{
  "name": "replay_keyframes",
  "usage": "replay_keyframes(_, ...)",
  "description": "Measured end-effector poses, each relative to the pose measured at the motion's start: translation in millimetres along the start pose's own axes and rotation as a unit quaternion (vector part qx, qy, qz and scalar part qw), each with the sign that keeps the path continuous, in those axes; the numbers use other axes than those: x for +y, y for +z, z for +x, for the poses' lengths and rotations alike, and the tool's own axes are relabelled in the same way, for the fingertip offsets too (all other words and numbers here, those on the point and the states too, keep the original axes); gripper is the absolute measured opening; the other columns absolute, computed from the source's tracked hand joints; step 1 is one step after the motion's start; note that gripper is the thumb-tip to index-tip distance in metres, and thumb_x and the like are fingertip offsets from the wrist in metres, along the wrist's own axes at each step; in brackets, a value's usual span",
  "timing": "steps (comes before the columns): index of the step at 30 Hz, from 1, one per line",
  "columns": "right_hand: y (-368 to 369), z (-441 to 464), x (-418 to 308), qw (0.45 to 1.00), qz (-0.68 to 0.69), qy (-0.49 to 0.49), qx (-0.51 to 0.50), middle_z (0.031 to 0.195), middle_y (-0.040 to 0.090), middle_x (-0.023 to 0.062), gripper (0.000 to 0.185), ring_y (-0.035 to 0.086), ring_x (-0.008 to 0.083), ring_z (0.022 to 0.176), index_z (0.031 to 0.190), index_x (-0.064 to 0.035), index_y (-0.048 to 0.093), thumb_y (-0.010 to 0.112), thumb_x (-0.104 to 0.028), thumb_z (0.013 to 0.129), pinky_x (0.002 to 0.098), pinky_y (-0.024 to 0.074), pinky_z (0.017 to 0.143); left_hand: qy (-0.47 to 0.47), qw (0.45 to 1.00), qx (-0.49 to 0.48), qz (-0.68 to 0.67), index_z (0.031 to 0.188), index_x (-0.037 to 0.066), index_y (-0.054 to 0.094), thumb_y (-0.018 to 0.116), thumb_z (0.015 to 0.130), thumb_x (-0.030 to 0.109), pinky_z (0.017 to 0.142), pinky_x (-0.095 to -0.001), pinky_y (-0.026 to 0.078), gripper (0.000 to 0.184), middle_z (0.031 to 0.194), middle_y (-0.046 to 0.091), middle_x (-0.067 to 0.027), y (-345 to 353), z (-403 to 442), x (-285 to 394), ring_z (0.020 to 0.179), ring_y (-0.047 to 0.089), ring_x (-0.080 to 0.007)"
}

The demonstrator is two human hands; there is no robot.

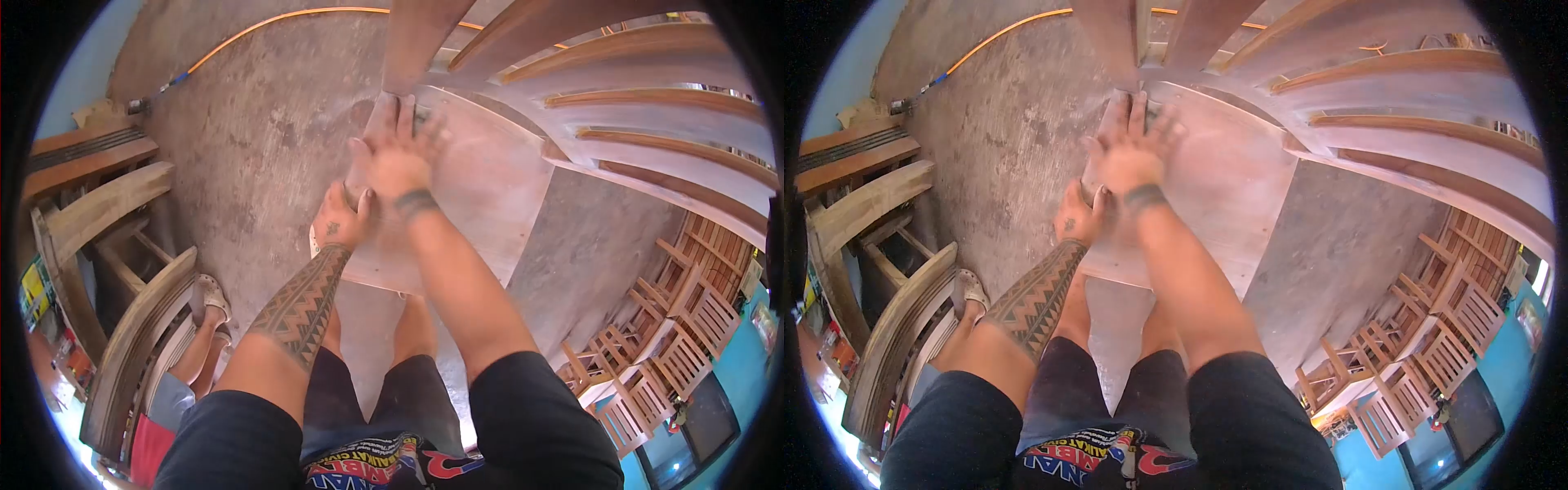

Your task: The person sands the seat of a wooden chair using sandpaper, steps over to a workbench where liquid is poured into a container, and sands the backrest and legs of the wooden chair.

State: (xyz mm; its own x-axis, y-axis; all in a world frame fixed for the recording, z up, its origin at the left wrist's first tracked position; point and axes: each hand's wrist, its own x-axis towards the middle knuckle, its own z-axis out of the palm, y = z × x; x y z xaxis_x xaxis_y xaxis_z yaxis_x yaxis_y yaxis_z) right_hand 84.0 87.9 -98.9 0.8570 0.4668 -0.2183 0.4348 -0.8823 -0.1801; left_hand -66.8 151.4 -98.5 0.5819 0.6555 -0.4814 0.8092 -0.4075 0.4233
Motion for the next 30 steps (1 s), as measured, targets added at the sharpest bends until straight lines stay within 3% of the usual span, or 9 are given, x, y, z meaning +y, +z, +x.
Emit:
replay_keyframes(5,8.6,-10.6,47.3,0.995,0.057,-0.082,0.028,0.185,0.014,0.0126,0.098,0.005,0.0524,0.167,0.176,-0.0177,0.026,0.054,-0.074,0.101,0.0731,0.0016,0.130,-0.013,0.999,-0.032,0.009,0.141,0.008,0.054,0.061,0.103,0.065,0.102,-0.0578,0.053,0.069,0.137,0.066,-0.0232,-4.6,0.7,-1.2,0.122,0.066,-0.0476)
replay_keyframes(12,-1.4,-57.1,188.9,0.964,-0.058,0.239,0.103,0.183,0.019,0.0177,0.088,0.011,0.0480,0.168,0.174,-0.0170,0.032,0.052,-0.067,0.104,0.0670,0.0064,0.133,-0.085,0.991,-0.104,0.029,0.155,0.009,0.048,0.057,0.103,0.071,0.112,-0.0557,0.049,0.081,0.145,0.065,-0.0235,-20.0,-4.1,19.8,0.131,0.065,-0.0464)
replay_keyframes(14,-3.5,-32.8,135.6,0.978,0.015,0.181,0.105,0.180,0.027,0.0201,0.087,0.019,0.0495,0.166,0.173,-0.0180,0.034,0.055,-0.066,0.103,0.0692,0.0077,0.132,-0.072,0.994,-0.062,0.045,0.159,0.009,0.046,0.056,0.103,0.072,0.114,-0.0546,0.049,0.085,0.148,0.064,-0.0234,-7.2,-1.7,8.5,0.133,0.064,-0.0457)
replay_keyframes(16,-2.0,-26.6,71.2,0.999,-0.002,0.032,-0.040,0.178,0.033,0.0219,0.092,0.024,0.0509,0.164,0.173,-0.0177,0.034,0.060,-0.067,0.100,0.0692,0.0078,0.132,-0.051,0.997,-0.051,0.016,0.158,0.007,0.047,0.055,0.103,0.073,0.114,-0.0543,0.048,0.087,0.149,0.063,-0.0259,-2.2,2.7,3.2,0.137,0.061,-0.0452)
replay_keyframes(19,-11.6,-29.8,107.0,0.970,0.058,-0.230,0.046,0.179,0.030,0.0221,0.099,0.021,0.0520,0.164,0.173,-0.0162,0.033,0.064,-0.070,0.096,0.0710,0.0087,0.131,-0.032,0.999,-0.038,0.020,0.156,0.004,0.048,0.054,0.103,0.074,0.113,-0.0537,0.048,0.088,0.147,0.064,-0.0268,7.9,2.6,-11.9,0.137,0.061,-0.0451)
replay_keyframes(21,-20.2,-45.3,176.2,0.999,0.009,-0.047,-0.018,0.185,0.018,0.0103,0.104,0.012,0.0488,0.167,0.175,-0.0149,0.028,0.063,-0.073,0.096,0.0636,0.0099,0.134,-0.043,0.997,-0.053,0.027,0.158,0.003,0.047,0.054,0.103,0.074,0.114,-0.0539,0.048,0.089,0.149,0.062,-0.0264,6.0,7.1,-6.3,0.137,0.061,-0.0447)
replay_keyframes(24,-35.2,-67.0,242.1,0.995,0.037,0.052,0.070,0.182,0.019,0.0206,0.106,0.012,0.0576,0.164,0.175,-0.0133,0.027,0.063,-0.073,0.095,0.0737,0.0073,0.130,-0.084,0.991,-0.100,0.028,0.162,0.004,0.044,0.054,0.103,0.074,0.116,-0.0547,0.047,0.093,0.156,0.058,-0.0262,-5.9,1.0,7.6,0.140,0.060,-0.0440)
replay_keyframes(28,0.5,-54.7,204.0,0.995,-0.098,-0.004,0.017,0.183,0.015,0.0226,0.103,0.006,0.0589,0.165,0.175,-0.0118,0.030,0.060,-0.074,0.098,0.0700,0.0071,0.132,-0.051,0.997,-0.027,0.049,0.161,0.003,0.045,0.053,0.103,0.074,0.116,-0.0544,0.047,0.092,0.153,0.059,-0.0273,11.5,6.3,-12.4,0.140,0.059,-0.0447)
replay_keyframes(30,-10.9,-42.5,133.0,0.996,0.004,-0.065,0.058,0.183,0.017,0.0199,0.101,0.006,0.0578,0.166,0.174,-0.0155,0.032,0.062,-0.073,0.097,0.0684,0.0078,0.133,-0.037,0.998,-0.005,0.044,0.162,0.002,0.044,0.053,0.104,0.073,0.116,-0.0542,0.046,0.092,0.152,0.060,-0.0280,13.6,4.0,-10.5,0.141,0.059,-0.0453)
